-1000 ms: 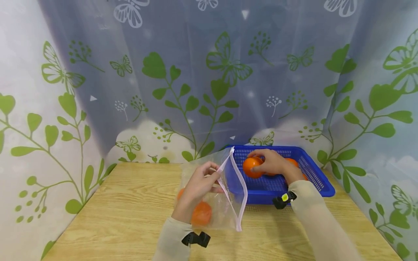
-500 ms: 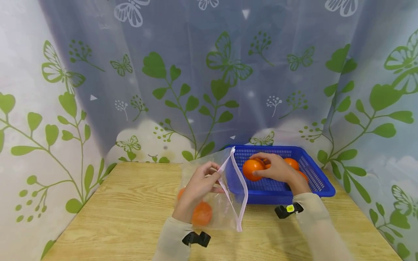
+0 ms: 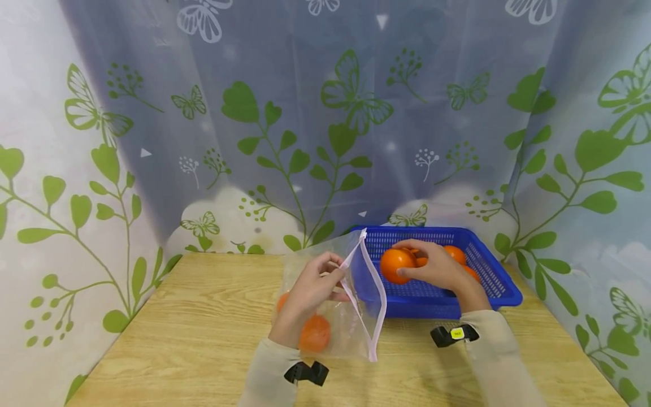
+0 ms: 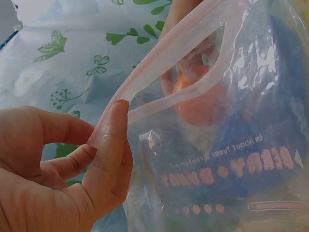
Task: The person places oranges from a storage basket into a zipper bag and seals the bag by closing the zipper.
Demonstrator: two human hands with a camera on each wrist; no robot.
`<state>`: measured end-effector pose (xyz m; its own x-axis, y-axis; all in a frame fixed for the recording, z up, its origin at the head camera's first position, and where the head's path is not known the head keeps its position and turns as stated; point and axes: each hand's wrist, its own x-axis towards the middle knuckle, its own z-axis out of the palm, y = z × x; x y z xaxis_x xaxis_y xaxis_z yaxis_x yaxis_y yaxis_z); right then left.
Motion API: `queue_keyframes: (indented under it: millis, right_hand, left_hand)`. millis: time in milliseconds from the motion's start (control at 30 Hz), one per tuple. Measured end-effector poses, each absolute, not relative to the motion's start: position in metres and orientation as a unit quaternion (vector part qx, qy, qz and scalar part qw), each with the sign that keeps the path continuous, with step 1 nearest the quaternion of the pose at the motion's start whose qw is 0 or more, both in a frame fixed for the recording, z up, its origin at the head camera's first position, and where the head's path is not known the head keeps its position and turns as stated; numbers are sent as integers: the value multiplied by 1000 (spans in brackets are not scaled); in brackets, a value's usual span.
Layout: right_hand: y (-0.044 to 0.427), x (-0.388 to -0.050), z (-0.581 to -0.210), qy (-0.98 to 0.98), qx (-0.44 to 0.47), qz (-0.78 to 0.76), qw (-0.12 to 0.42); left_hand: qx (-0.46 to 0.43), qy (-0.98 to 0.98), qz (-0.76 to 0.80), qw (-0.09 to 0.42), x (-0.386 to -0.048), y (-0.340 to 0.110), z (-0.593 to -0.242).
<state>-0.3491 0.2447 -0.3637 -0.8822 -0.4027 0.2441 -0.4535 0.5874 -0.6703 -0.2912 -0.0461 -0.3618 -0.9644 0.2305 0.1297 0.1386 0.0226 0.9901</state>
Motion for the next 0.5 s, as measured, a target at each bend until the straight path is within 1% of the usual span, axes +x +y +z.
queue_keyframes:
  millis: [500]
  right_hand:
    - [246,-340,-371,-879,247,405,40]
  left_hand:
    - [134,718,683,30,-291,-49,-362]
